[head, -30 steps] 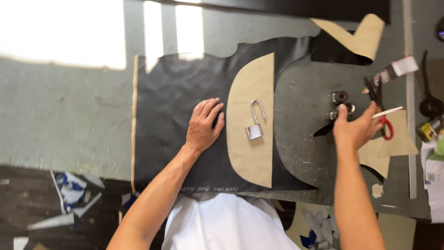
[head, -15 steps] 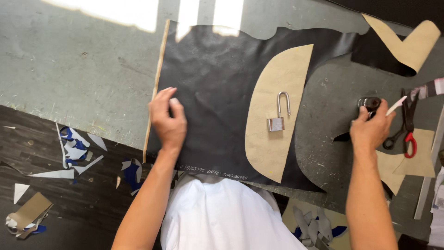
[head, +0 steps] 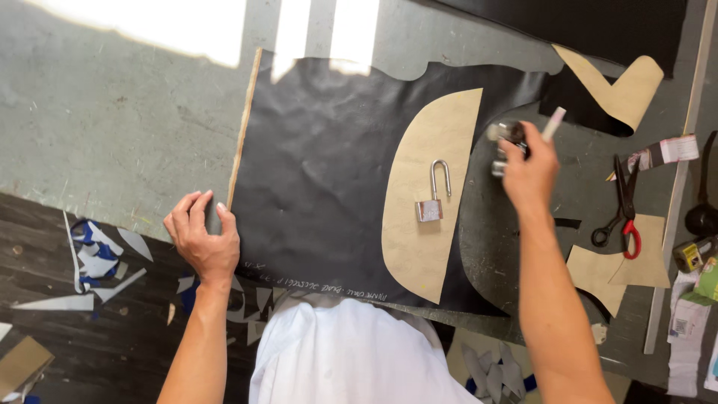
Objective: The person lays out a large sheet of black leather on a workbench, places paper templates on it, and uses a white marker to trace the outlines. They then use scissors to cut the leather along the traced lines, producing shaped leather pieces.
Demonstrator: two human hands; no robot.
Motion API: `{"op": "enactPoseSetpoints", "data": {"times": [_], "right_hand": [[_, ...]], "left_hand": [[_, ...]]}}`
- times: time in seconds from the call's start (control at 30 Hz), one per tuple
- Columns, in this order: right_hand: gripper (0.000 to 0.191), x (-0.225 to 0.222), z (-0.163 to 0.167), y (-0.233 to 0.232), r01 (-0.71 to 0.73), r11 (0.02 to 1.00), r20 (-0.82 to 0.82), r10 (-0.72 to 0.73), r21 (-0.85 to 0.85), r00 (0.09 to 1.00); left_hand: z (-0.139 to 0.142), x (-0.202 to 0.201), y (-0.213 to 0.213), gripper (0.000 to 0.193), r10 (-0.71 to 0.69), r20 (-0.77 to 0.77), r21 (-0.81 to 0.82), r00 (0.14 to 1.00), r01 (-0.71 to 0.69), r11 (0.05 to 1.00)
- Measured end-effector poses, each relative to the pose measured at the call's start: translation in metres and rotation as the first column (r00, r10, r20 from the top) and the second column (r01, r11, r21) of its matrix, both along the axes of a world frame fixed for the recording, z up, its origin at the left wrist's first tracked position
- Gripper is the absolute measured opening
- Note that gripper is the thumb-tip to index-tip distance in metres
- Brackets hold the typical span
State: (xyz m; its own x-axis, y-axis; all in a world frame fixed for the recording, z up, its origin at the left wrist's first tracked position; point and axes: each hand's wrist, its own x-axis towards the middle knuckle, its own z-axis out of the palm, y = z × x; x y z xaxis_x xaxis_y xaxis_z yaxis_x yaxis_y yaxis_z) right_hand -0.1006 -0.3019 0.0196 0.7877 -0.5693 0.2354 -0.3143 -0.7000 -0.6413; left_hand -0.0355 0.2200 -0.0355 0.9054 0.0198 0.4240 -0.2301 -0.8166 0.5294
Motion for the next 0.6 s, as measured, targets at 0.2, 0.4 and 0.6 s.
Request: {"op": "enactPoseSetpoints", "data": {"times": [0.2, 0.4, 0.6], "right_hand": [[0.033, 0.063, -0.005, 0.047, -0.119, 0.991, 0.016, 0.120, -0.061, 0.993], [0.039, 0.052, 0.011, 0.060, -0.145, 0.989, 0.013, 0.146, -0.037, 0.989], [0.036, -0.047, 0.047, 0.121, -0.264, 0.957, -0.060, 0.272, 0.120, 0.960]], "left_hand": [[-0.004, 0.001, 0.002, 0.024, 0.005, -0.001, 0.024, 1.000, -0.005, 1.000], [0.003, 0.003, -0.001, 0.029, 0.010, -0.054, -0.034, 0.999, -0.012, 0.999], [0.037, 0.006, -0.038, 0.034, 0.006, -0.084, -0.175, 0.996, -0.020, 0.984]]}}
